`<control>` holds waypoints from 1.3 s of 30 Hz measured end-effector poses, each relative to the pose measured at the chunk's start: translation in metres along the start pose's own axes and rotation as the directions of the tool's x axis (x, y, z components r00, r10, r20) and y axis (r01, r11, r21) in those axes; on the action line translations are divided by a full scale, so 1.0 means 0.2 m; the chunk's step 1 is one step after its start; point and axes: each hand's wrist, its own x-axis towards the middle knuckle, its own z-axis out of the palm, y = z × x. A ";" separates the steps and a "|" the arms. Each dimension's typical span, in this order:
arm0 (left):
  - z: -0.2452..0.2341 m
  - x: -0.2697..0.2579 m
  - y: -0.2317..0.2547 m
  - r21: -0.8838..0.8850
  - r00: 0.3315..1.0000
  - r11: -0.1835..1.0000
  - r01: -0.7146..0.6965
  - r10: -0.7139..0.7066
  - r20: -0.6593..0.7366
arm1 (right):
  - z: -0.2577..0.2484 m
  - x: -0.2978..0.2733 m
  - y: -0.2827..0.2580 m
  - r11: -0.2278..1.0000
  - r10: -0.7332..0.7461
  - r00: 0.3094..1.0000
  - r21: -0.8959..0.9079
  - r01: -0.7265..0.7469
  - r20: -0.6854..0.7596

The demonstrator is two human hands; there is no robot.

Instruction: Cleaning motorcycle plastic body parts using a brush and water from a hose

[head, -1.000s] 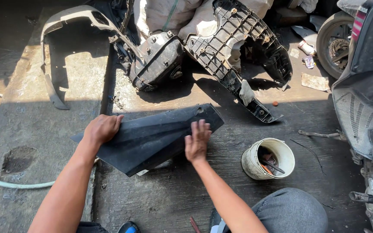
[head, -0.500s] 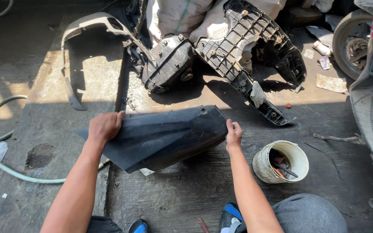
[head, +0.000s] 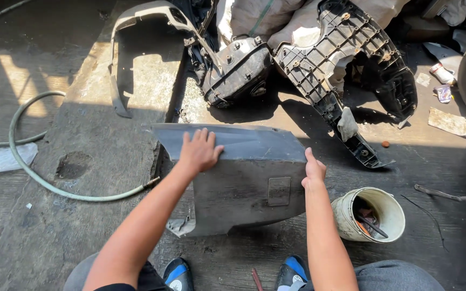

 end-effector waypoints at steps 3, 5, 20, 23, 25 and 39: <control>0.19 -0.04 0.13 -0.032 0.997 0.999 -0.007 0.005 -0.081 | -0.01 0.18 0.25 0.997 0.049 0.996 -0.048 -0.053 -0.081; 0.20 -0.06 0.26 -0.048 0.996 0.999 -0.012 0.008 -0.086 | -0.01 0.17 0.33 0.995 0.067 0.993 -0.061 -0.074 -0.101; 0.76 -0.19 0.26 -0.497 0.933 0.867 -0.022 -0.161 -0.322 | -0.06 0.11 0.49 0.929 0.234 0.941 0.231 -0.291 0.244; 0.97 -0.29 -0.12 -0.492 0.845 0.691 0.529 -0.485 0.227 | 0.05 0.11 0.61 0.948 -0.016 0.989 -0.314 0.062 0.148; 1.07 -0.36 -0.22 -0.428 0.679 0.540 0.724 -0.454 0.576 | 0.16 -0.08 0.69 0.635 -0.216 0.961 -0.722 0.273 0.173; 0.58 -0.72 -0.44 -0.214 0.604 0.739 0.639 -0.309 0.735 | -0.04 -0.75 0.59 -0.078 -0.024 0.681 -0.681 0.728 0.731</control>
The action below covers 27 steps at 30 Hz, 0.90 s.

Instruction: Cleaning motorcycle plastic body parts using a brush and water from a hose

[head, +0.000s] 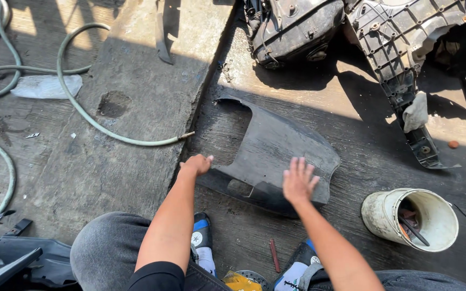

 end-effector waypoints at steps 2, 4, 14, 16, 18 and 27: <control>-0.09 -0.27 0.05 -0.082 1.000 0.996 0.022 -0.022 0.002 | 0.11 0.15 0.29 0.972 0.207 0.978 0.121 -0.204 -0.011; -0.06 -0.31 0.06 -0.166 0.999 0.985 0.038 -0.037 0.004 | 0.27 0.32 0.61 0.888 0.405 0.914 0.238 -0.393 -0.003; 0.24 0.08 -0.06 -0.180 0.901 0.928 -0.326 0.247 -0.357 | 0.30 0.27 0.88 0.267 0.670 0.726 0.864 -0.427 0.152; 0.08 -0.02 0.07 -0.226 0.839 0.882 -0.414 0.273 -0.470 | 0.18 0.34 0.91 0.226 0.703 0.701 0.898 -0.378 0.118; -0.11 -0.06 0.22 -0.168 0.724 0.849 -0.500 0.304 -0.619 | 0.08 0.45 0.99 0.233 0.682 0.731 0.952 -0.198 -0.015; -0.84 -0.10 0.71 -0.235 0.810 0.916 -0.324 0.140 -0.570 | -0.88 0.32 0.88 -0.061 0.181 0.976 0.989 0.134 -0.121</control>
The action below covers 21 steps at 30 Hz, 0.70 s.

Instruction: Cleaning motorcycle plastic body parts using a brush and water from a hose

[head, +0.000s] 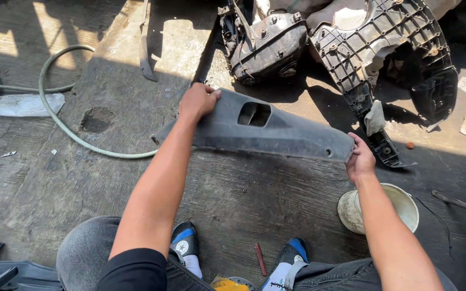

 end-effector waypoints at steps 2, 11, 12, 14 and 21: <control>0.01 0.10 -0.02 -0.003 1.000 1.000 -0.004 0.005 0.012 | 0.06 -0.09 -0.02 0.985 -0.085 0.996 -0.150 0.087 0.018; -0.10 0.11 0.11 0.154 0.946 0.977 -0.149 0.095 0.311 | 0.07 0.01 0.39 0.612 -0.626 0.779 -0.598 0.517 0.032; -0.14 0.05 0.14 0.193 0.931 0.965 -0.180 0.103 0.351 | 0.15 -0.04 0.39 0.737 -0.561 0.819 -0.525 0.427 -0.122; -0.16 0.06 0.16 0.176 0.936 0.966 -0.189 0.123 0.328 | 0.23 -0.01 0.40 0.775 -0.532 0.826 -0.500 0.386 -0.186; 0.30 0.00 -0.10 0.137 0.471 0.697 -0.704 0.602 -0.645 | 0.24 0.16 0.72 0.843 -0.387 0.800 -0.528 0.105 -0.459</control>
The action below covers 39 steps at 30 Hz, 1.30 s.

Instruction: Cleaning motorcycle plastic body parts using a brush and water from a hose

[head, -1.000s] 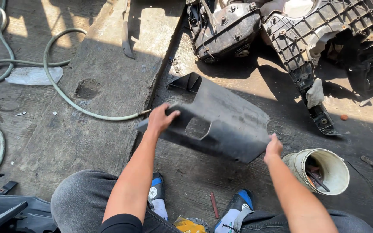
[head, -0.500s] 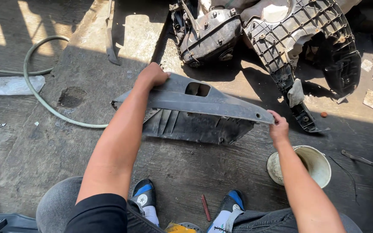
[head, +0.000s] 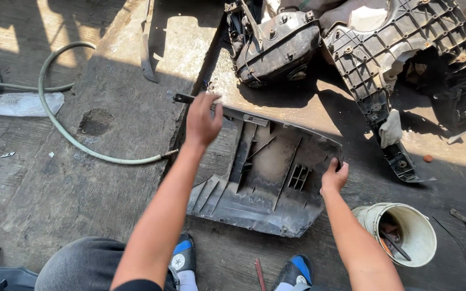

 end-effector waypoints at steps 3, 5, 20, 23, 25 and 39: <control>-0.03 -0.37 0.21 -0.023 0.991 0.991 0.129 -0.129 -0.014 | 0.07 -0.01 0.11 0.996 0.081 0.997 0.038 -0.081 0.016; 0.11 -0.73 0.14 0.007 0.907 0.948 0.317 -0.305 0.290 | 0.10 -0.03 0.18 0.993 0.100 0.995 0.063 -0.101 0.029; 0.10 -0.94 -0.24 0.196 0.878 0.861 0.470 -0.478 -0.006 | 0.08 -0.12 0.64 0.910 0.413 0.902 0.069 -0.408 -0.122; -0.03 -0.82 -0.20 0.296 0.900 0.855 0.427 -0.370 -0.229 | 0.04 -0.19 0.71 0.862 0.505 0.836 0.082 -0.500 -0.213; -0.04 -0.85 -0.13 0.341 0.894 0.841 0.420 -0.320 -0.313 | 0.02 -0.25 0.65 0.839 0.541 0.802 0.095 -0.536 -0.253; 0.22 -1.51 0.04 0.508 0.070 0.336 0.793 -0.880 0.471 | 0.03 -0.60 0.92 0.686 0.575 0.809 -0.467 -0.557 -0.122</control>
